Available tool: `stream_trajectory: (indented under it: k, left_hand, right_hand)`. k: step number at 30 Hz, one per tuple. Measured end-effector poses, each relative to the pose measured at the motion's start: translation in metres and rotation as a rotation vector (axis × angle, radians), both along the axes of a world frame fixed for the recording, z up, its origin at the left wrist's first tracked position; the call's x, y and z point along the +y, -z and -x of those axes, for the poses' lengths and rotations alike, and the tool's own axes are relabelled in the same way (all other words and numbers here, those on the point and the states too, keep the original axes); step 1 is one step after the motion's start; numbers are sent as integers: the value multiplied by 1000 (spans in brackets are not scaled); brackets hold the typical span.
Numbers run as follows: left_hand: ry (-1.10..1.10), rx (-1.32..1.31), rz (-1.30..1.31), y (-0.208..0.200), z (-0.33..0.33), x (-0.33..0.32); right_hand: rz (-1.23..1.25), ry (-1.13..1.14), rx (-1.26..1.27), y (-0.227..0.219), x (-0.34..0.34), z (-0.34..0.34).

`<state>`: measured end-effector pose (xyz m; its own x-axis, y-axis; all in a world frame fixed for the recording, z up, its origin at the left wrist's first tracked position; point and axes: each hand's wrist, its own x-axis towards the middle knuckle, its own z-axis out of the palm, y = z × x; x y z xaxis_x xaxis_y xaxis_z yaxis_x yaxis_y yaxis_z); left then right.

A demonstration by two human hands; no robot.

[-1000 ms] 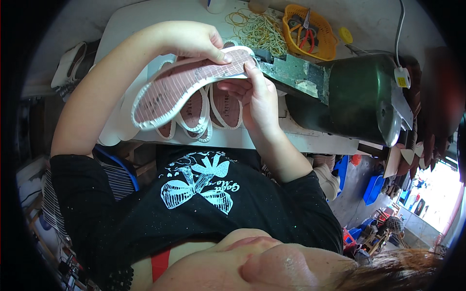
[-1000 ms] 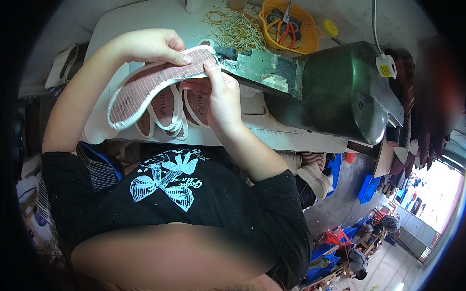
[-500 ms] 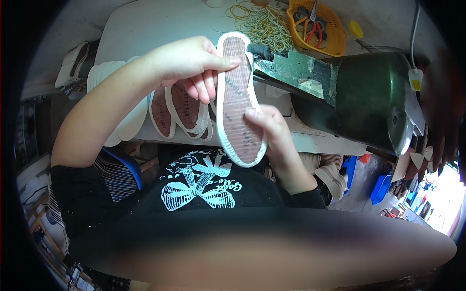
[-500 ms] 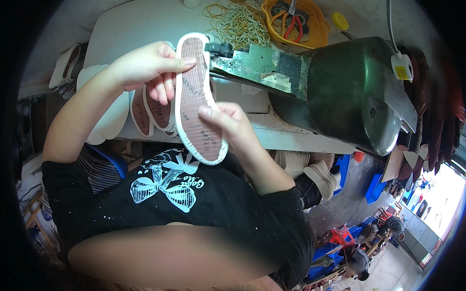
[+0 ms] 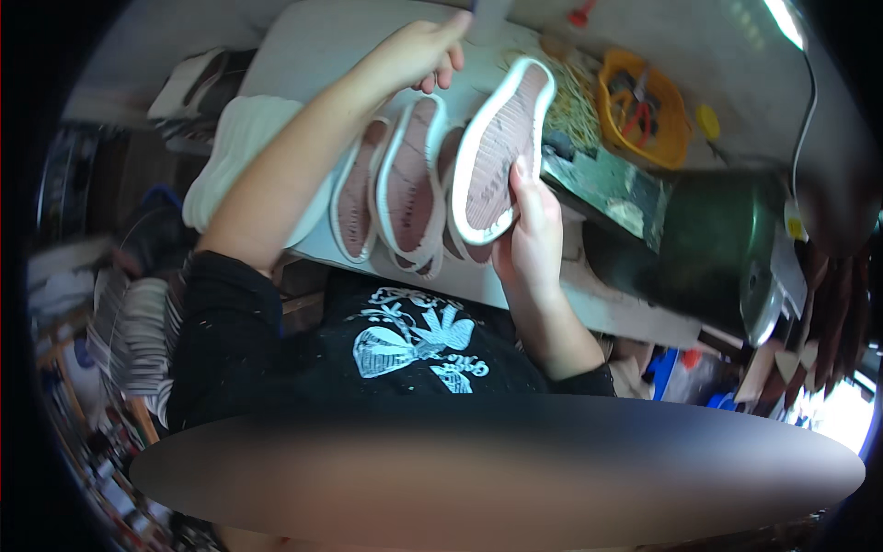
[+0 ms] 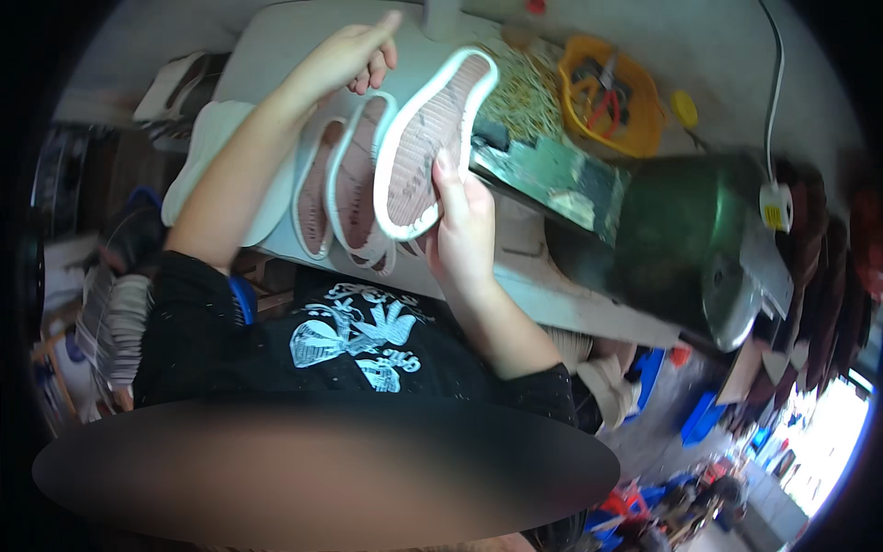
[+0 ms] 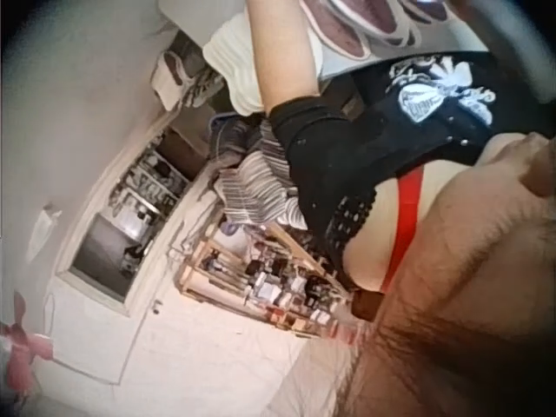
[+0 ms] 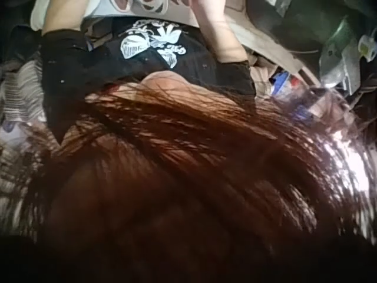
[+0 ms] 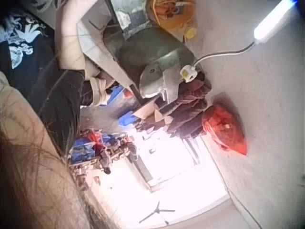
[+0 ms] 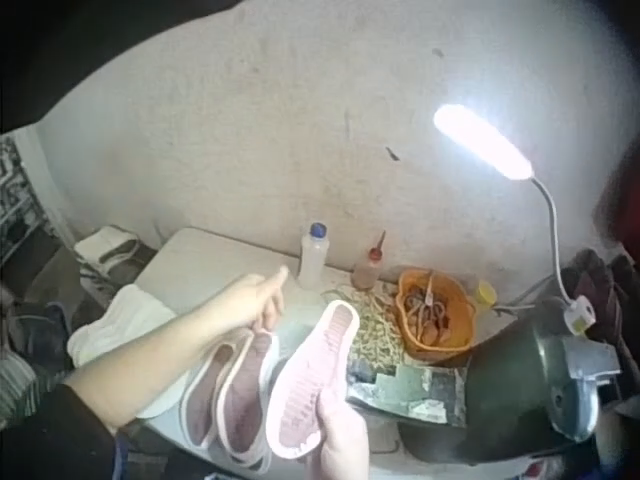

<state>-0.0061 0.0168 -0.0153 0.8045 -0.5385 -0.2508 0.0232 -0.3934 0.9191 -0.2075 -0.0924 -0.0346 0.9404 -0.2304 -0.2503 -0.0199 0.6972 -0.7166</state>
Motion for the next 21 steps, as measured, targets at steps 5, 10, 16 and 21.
stream_trajectory:
  k: [5, 10, 16, 21]
  left_hand:
    - [-276, -430, -601, 84, 25, 120]
    - [-146, -424, -911, 88, 108, 133]
    - [-342, -584, -1132, 56, 114, 171]
    - [-264, -444, -1019, 68, 108, 190]
  right_hand:
    - [544, -268, -113, 24, 45, 34]
    - [1423, -202, -161, 41, 54, 17]
    - [1514, -155, -287, 43, 59, 46]
    - [1358, -180, -192, 47, 59, 55]
